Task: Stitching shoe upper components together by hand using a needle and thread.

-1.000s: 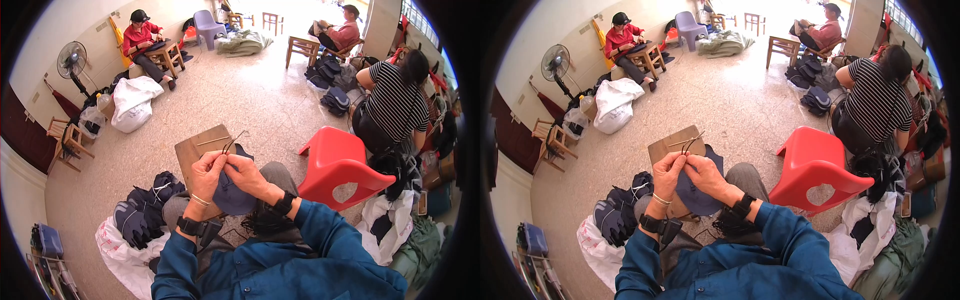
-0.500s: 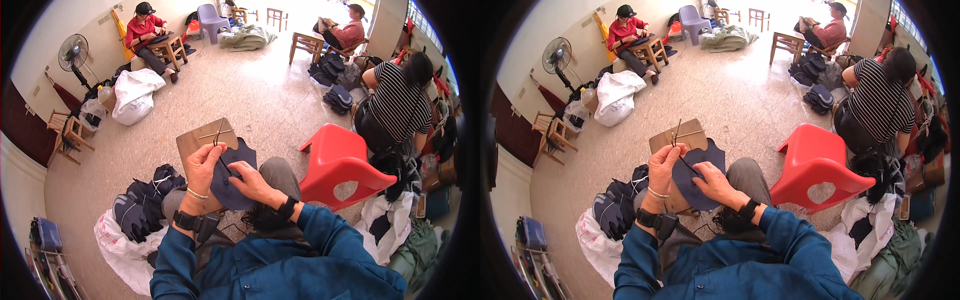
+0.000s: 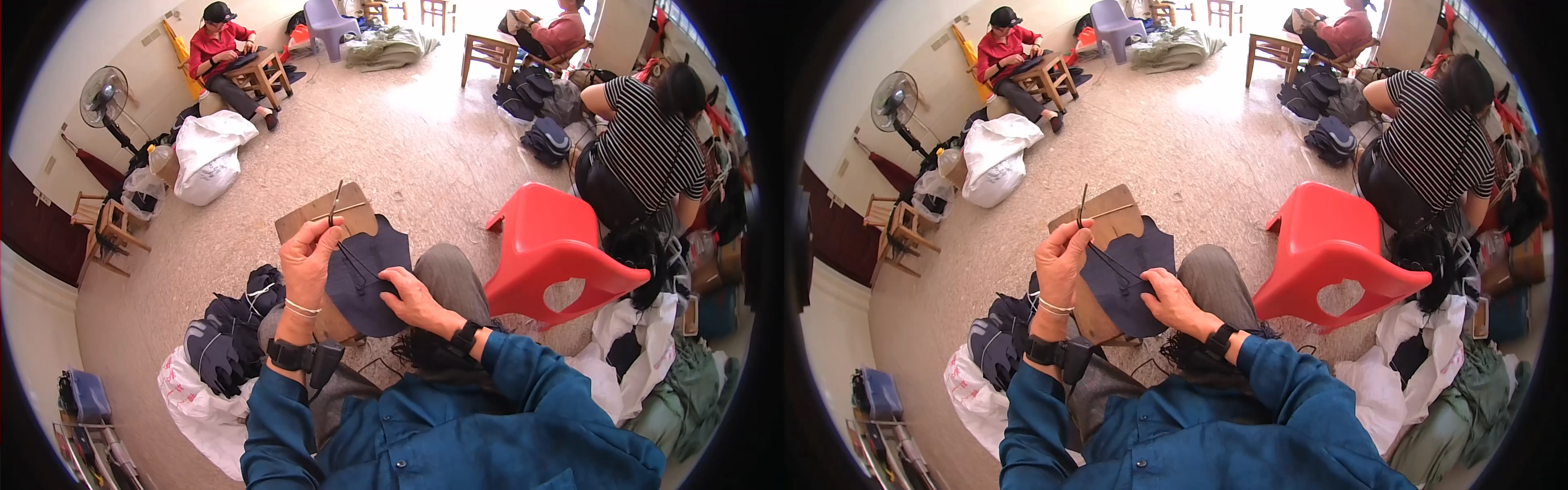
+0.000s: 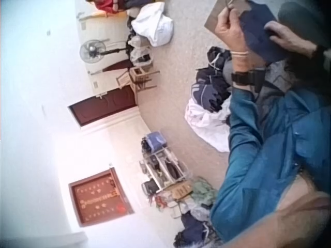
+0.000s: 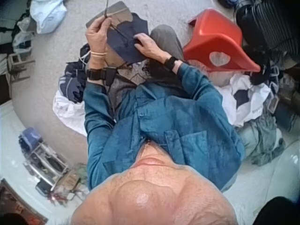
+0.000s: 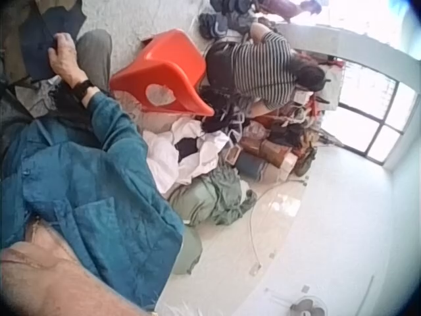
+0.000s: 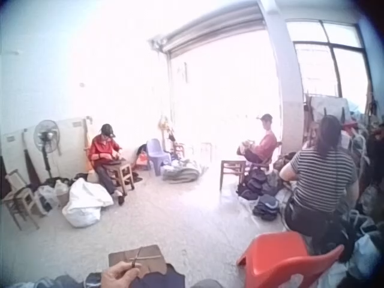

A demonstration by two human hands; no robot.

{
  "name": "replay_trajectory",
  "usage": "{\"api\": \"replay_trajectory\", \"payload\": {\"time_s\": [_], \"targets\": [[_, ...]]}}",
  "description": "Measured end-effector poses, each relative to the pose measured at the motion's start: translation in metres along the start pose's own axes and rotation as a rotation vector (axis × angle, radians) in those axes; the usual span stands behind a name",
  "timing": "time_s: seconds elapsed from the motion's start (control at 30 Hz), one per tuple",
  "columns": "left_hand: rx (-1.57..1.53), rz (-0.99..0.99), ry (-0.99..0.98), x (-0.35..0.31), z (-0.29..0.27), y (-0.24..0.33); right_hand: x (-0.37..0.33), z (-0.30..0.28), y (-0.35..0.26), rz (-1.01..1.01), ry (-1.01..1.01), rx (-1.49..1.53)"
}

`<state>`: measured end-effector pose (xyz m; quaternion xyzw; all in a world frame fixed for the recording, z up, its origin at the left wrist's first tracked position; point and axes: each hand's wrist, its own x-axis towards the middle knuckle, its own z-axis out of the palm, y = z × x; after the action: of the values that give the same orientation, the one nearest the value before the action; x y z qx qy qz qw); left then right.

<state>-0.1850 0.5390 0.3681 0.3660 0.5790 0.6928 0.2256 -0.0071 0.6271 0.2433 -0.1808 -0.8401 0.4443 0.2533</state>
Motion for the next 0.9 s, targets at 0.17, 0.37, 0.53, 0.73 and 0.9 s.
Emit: {"api": "replay_trajectory", "payload": {"time_s": [0.17,0.37,0.53,0.73,0.9], "targets": [[0.019,-0.001,-0.021,0.003,-0.001,0.002,-0.006,0.004,0.0,0.03,-0.012,0.016],[0.021,0.031,-0.033,0.003,-0.006,-0.004,-0.015,0.01,-0.005,-0.008,-0.001,-0.045],[-0.095,-0.018,-0.04,-0.001,-0.008,-0.004,-0.017,0.011,-0.009,0.005,-0.013,-0.031],[-0.336,-0.079,-0.092,-0.005,-0.012,-0.009,-0.023,0.017,-0.013,-0.001,-0.04,0.001],[-0.442,-0.129,-0.097,-0.01,-0.013,-0.007,-0.027,0.018,-0.014,-0.018,-0.029,-0.031]]}}
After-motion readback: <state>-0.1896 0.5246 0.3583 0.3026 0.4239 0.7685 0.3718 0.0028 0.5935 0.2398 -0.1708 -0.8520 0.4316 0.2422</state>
